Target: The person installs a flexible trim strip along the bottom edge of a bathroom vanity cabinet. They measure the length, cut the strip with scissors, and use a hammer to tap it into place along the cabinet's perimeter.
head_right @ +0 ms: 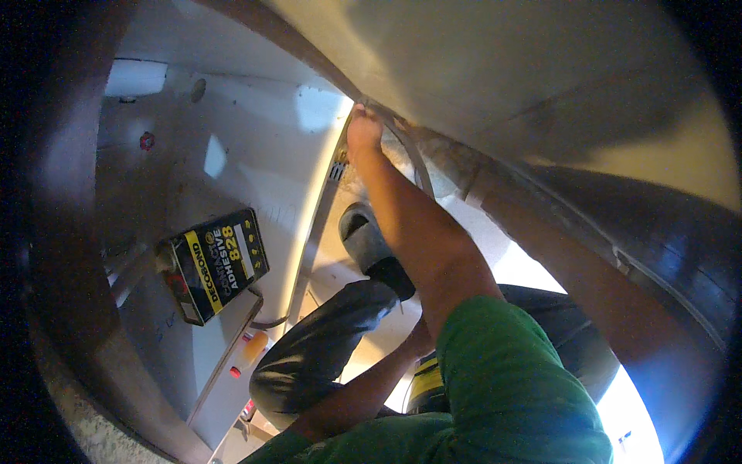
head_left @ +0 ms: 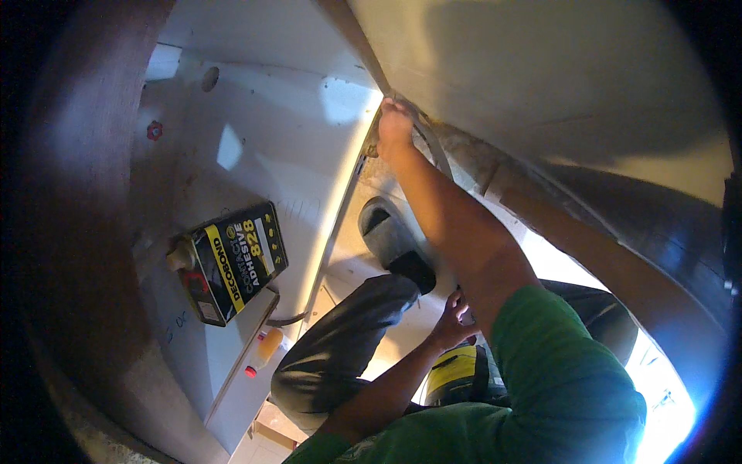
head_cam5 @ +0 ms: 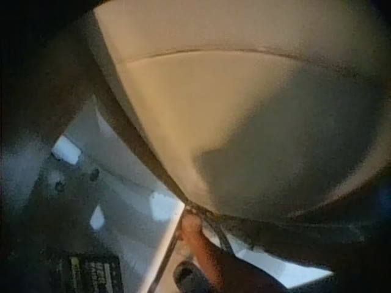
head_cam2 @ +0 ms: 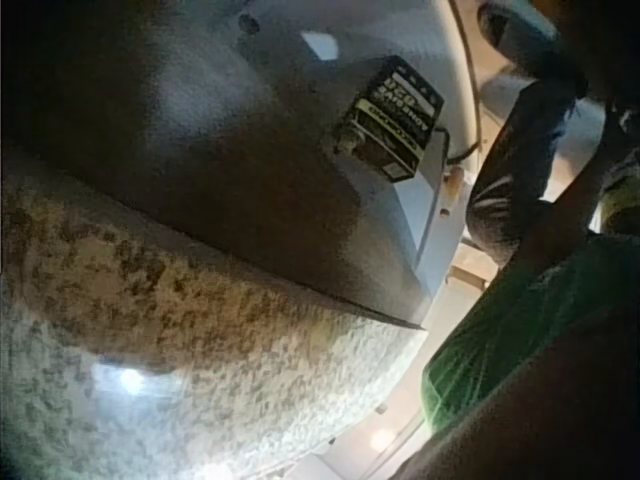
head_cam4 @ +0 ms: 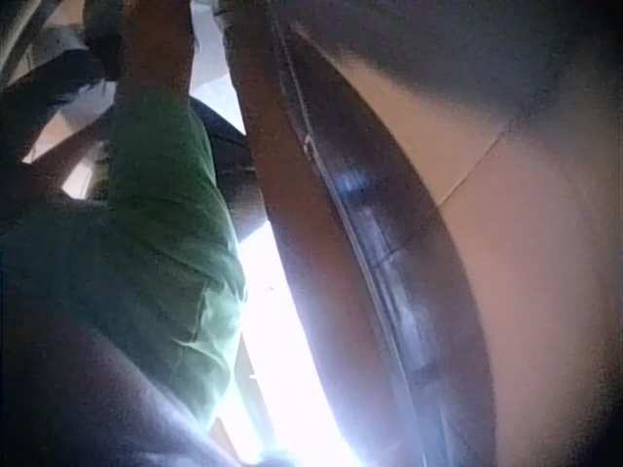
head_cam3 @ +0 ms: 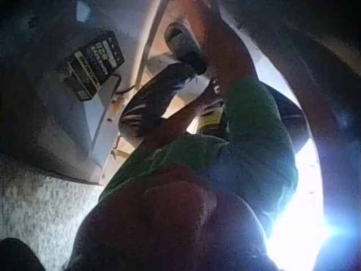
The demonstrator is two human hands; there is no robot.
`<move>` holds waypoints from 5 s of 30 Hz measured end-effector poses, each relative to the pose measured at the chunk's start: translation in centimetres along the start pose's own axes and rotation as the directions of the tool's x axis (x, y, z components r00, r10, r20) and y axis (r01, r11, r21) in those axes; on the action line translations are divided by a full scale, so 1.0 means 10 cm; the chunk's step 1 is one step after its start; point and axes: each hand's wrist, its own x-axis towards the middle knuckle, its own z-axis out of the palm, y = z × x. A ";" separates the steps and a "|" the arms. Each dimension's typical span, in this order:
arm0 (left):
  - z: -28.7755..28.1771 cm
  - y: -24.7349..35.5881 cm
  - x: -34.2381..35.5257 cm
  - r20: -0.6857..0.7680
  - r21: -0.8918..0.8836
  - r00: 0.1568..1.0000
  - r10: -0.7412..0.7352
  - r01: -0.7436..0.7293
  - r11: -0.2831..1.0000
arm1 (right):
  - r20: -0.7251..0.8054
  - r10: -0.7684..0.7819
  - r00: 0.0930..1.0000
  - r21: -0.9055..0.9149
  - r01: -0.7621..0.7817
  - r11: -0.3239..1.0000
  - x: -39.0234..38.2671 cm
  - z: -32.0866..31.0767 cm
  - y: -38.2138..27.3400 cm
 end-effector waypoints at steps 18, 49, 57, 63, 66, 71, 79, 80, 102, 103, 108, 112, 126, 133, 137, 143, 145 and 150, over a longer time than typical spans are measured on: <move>-0.01 -0.14 0.03 0.007 0.046 0.999 0.035 -0.035 0.998 | -0.212 -0.085 0.974 0.096 0.107 0.990 0.05 0.04 -0.05; -0.01 -0.06 -0.03 0.040 0.216 0.999 0.002 -0.010 0.976 | -0.054 0.031 0.998 0.064 -0.027 0.998 0.22 -0.12 -0.11; 0.02 -0.05 -0.05 0.017 -0.040 0.997 -0.070 0.071 0.997 | 0.082 0.082 0.993 0.117 -0.092 0.989 0.10 -0.21 -0.25; 0.03 0.00 -0.07 0.032 -0.091 0.997 -0.066 0.069 0.994 | 0.364 0.130 0.922 0.389 -0.278 0.878 0.17 -0.24 -0.28; 0.05 -0.05 -0.06 0.003 -0.037 1.000 -0.014 0.014 0.999 | 0.452 0.162 0.877 0.415 -0.368 0.832 0.14 -0.22 -0.29; -0.07 0.04 -0.06 0.055 0.051 0.998 -0.042 0.039 0.998 | 0.323 -0.128 0.938 0.430 -0.025 0.902 0.78 -0.45 0.19; -0.01 0.11 -0.05 0.032 0.100 0.999 0.012 -0.015 0.995 | 0.384 0.066 0.921 0.471 -0.257 0.844 0.17 -0.22 -0.27; -0.02 0.09 -0.05 0.025 0.157 1.000 0.015 -0.019 0.987 | 0.353 0.095 0.931 0.412 -0.245 0.878 0.16 -0.24 -0.27; 0.05 0.13 -0.16 0.199 0.149 0.978 -0.063 0.033 0.988 | 0.150 -0.393 0.907 -0.974 0.204 0.098 0.15 -1.04 -0.17; 0.04 0.11 -0.14 0.202 0.138 0.978 -0.061 0.033 0.990 | 0.135 -0.372 0.918 -0.975 0.189 0.113 0.17 -1.03 -0.20; 0.07 0.02 -0.11 0.198 0.107 0.979 0.039 -0.061 0.992 | 0.070 -0.309 0.948 -0.977 0.128 0.173 0.34 -1.01 -0.26; 0.09 0.03 -0.14 0.202 0.047 0.974 -0.098 0.090 0.995 | 0.111 -0.236 0.965 -0.980 0.146 0.135 0.31 -1.04 -0.32; 0.17 0.09 -0.16 0.344 0.098 0.938 0.037 -0.076 0.992 | 0.164 -0.190 0.968 -0.978 0.185 0.099 -0.48 -1.19 -0.95; 0.25 0.27 -0.20 0.434 -0.069 0.886 0.160 -0.145 0.987 | 0.224 -0.340 0.913 -0.972 0.234 -0.013 -0.60 -1.26 -1.00; 0.25 0.61 -0.33 0.443 -0.139 0.896 -0.017 0.087 0.986 | 0.181 -0.353 0.918 -0.843 0.330 0.424 -0.47 -1.32 -0.65; 0.24 0.28 -0.21 0.527 -0.050 0.850 0.015 0.013 0.999 | 0.145 0.069 0.987 -0.188 -0.041 0.981 -0.63 -0.81 -0.69; 0.23 0.30 -0.24 0.486 -0.115 0.874 -0.033 0.101 0.988 | 0.126 -0.006 0.992 -0.113 0.020 0.993 -0.53 -0.69 -0.60; 0.18 0.57 -0.27 0.436 -0.058 0.893 -0.115 0.155 0.986 | -0.013 0.071 0.997 -0.183 -0.072 0.980 -0.26 -0.42 -0.42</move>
